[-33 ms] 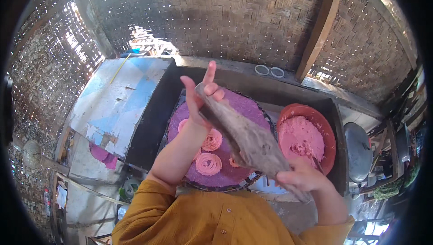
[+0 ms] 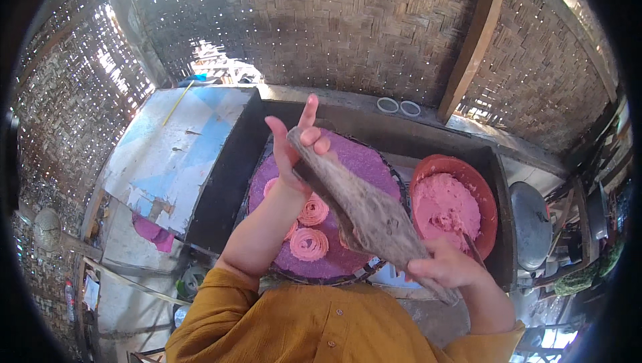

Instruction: The person uses a wooden mold and a metal spatula to scoop pink batter from a red bowl and form spiral-shaped cakes on a purple tray. The person repeatedly fills the mold, presses the batter, and releases the formed spirals onto the tray.

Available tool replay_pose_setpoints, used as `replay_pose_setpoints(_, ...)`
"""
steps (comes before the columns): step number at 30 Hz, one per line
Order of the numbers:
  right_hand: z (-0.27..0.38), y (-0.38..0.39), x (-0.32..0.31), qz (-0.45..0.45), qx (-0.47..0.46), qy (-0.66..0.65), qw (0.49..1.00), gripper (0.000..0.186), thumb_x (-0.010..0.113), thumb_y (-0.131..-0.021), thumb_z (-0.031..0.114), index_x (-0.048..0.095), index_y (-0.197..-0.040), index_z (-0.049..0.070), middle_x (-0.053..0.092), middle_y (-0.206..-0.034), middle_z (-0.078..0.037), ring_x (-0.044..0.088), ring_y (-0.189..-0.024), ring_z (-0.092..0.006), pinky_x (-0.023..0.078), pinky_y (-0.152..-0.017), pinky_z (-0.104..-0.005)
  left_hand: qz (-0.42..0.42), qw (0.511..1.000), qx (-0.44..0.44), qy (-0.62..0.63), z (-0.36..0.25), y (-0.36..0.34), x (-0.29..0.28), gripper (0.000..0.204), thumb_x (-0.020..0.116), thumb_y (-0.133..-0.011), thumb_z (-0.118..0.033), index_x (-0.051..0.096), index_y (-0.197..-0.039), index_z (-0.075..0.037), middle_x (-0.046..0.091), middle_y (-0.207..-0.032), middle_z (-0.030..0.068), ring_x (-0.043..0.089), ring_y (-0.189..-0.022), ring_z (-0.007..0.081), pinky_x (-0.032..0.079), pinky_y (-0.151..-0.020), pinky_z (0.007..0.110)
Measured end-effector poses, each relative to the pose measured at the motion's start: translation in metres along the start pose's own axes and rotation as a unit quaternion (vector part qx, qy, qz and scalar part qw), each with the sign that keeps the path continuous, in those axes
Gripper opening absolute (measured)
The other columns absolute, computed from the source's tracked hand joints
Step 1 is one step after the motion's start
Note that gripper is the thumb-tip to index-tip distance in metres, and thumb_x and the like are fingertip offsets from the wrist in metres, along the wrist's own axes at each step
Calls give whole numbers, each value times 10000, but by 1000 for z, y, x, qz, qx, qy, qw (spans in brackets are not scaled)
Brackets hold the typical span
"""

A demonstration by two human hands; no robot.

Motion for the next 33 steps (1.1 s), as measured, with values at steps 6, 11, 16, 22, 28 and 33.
replay_pose_setpoints(6,28,20,1,-29,-33,4,999,521,650,-727,375,567,-1034,-39,599,-894,-73,553,-795,-139,443,-671,-287,11,1000,-2,17,13,4,-3,732,329,-814,-637,230,-1369,-169,619,-867,33,559,-903,231,429,-810,410)
replay_pose_setpoints(11,26,5,6,-43,-16,-2,999,541,706,-694,354,570,-1037,-42,585,-779,-21,516,-720,-80,423,-613,-238,34,999,9,-6,-8,-10,24,743,313,-807,-657,243,-1361,-167,625,-869,40,565,-870,227,432,-767,391)
replay_pose_setpoints(16,5,22,-1,-40,-14,21,999,497,709,-685,355,604,-969,-40,588,-771,-16,493,-659,-68,402,-570,-227,20,1000,2,-9,9,5,27,750,315,-810,-656,257,-1355,-145,625,-859,39,565,-860,225,417,-765,398)
replay_pose_setpoints(22,36,33,-8,-82,-57,50,994,475,707,-675,320,607,-954,-51,606,-755,-37,521,-669,-80,423,-575,-246,23,1000,4,10,17,-9,22,715,328,-822,-637,303,-1331,-136,616,-818,32,559,-822,213,398,-740,365)
replay_pose_setpoints(28,55,16,-5,-89,-76,89,989,450,694,-700,275,600,-1017,-30,628,-778,-69,561,-701,-100,448,-610,-258,67,997,0,-45,-12,-32,36,709,343,-820,-632,297,-1334,-145,634,-831,15,565,-810,184,388,-723,328)
replay_pose_setpoints(33,57,4,8,-43,-83,58,994,446,698,-706,259,597,-1045,-12,630,-816,-75,560,-752,-100,454,-645,-260,34,995,15,-93,-25,-22,46,736,277,-826,-651,315,-1336,-123,638,-805,10,580,-791,162,394,-699,306)
Point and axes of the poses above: each hand's wrist, its own y-axis away from the middle knuckle, its own x-axis out of the palm, z = x × y, the point moved 5 cm from there along -y, towards the middle knuckle
